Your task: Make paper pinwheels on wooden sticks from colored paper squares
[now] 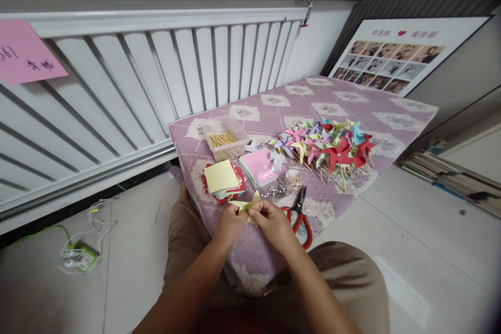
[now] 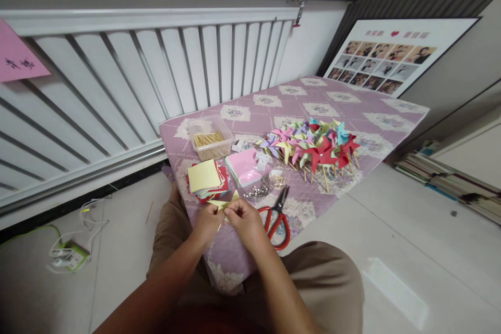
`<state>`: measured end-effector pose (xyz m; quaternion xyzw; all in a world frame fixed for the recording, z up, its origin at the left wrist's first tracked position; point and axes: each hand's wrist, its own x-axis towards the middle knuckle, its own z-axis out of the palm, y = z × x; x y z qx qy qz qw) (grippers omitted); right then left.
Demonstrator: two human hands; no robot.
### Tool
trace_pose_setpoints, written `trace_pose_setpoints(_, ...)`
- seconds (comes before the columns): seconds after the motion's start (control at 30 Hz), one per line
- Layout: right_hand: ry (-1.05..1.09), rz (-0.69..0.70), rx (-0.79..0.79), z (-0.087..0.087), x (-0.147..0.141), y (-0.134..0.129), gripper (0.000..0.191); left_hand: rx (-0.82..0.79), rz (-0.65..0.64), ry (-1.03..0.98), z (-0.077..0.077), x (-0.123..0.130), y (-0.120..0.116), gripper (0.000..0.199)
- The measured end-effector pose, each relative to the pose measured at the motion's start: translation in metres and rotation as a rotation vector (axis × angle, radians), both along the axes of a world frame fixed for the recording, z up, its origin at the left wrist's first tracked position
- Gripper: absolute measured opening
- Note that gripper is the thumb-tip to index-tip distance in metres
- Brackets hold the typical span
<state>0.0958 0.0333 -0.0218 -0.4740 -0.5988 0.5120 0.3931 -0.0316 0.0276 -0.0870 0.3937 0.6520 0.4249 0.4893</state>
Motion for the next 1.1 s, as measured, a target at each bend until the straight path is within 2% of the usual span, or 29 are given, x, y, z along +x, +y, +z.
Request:
trace_pose_setpoints(0.23,-0.124,-0.02,0.079,-0.009,0.002,0.005,0.018,-0.018,-0.013,0.024,0.007,-0.001,-0.001,0.014)
trace_pose_setpoints(0.5,-0.275,0.03,0.234,-0.017,0.005,0.0,0.013,0.0,-0.011,0.019,0.0,-0.001,0.0,0.012)
trace_pose_setpoints(0.73,-0.343,0.088,0.348,-0.017,0.003,0.001,0.016,0.023,-0.025,-0.005,-0.008,-0.003,0.0,0.011)
trace_pose_setpoints(1.1,-0.386,0.081,0.355,-0.02,0.007,0.003,0.015,-0.028,-0.056,-0.021,0.002,-0.005,-0.001,0.014)
